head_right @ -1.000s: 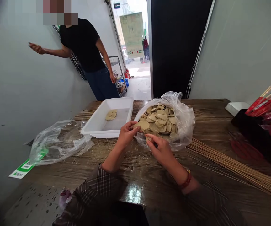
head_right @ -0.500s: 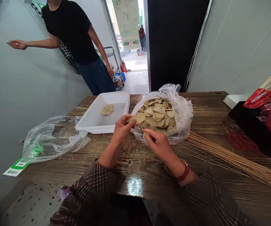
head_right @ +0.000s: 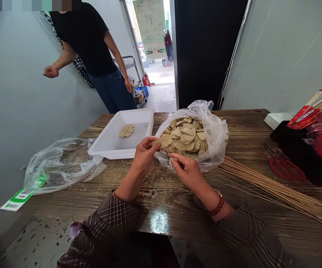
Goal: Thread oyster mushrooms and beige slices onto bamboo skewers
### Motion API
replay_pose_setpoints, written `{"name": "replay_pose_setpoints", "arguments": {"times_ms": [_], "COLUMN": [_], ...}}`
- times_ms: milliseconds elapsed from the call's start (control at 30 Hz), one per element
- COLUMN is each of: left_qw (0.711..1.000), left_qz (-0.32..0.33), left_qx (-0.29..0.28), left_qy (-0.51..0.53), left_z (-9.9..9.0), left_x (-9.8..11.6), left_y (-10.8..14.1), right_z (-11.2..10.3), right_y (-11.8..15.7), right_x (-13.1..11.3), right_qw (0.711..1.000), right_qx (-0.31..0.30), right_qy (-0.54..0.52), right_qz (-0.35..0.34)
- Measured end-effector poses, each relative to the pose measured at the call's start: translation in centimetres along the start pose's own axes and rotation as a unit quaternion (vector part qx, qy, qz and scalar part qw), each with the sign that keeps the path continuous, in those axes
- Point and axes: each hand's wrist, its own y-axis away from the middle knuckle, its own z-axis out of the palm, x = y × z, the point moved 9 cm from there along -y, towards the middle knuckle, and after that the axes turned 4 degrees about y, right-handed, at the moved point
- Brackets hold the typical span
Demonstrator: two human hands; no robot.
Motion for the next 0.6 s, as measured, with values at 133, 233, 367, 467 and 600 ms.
{"name": "replay_pose_setpoints", "arguments": {"times_ms": [133,233,367,467,600], "left_qw": [1.0,0.999,0.998,0.997,0.996], "left_qz": [0.01,0.019,0.027,0.029,0.029], "left_qx": [-0.007,-0.019,-0.028,-0.038,-0.049], "left_qy": [-0.013,-0.025,-0.047,-0.066,-0.072], "left_z": [-0.01,-0.03,-0.07,0.07,0.44], "left_x": [0.14,0.12,0.0,-0.13,-0.21], "left_y": [-0.03,-0.1,-0.13,-0.07,0.11], "right_z": [0.12,0.15,0.12,0.11,0.31], "right_y": [0.02,0.01,-0.06,-0.1,-0.08], "right_x": [0.14,0.25,0.29,0.27,0.51], "right_qw": [1.0,1.0,1.0,1.0,1.0], "right_qx": [-0.005,-0.009,-0.007,-0.002,-0.007], "right_qy": [0.007,0.01,0.007,0.008,0.007], "right_qz": [-0.005,-0.006,-0.009,-0.013,-0.009]}}
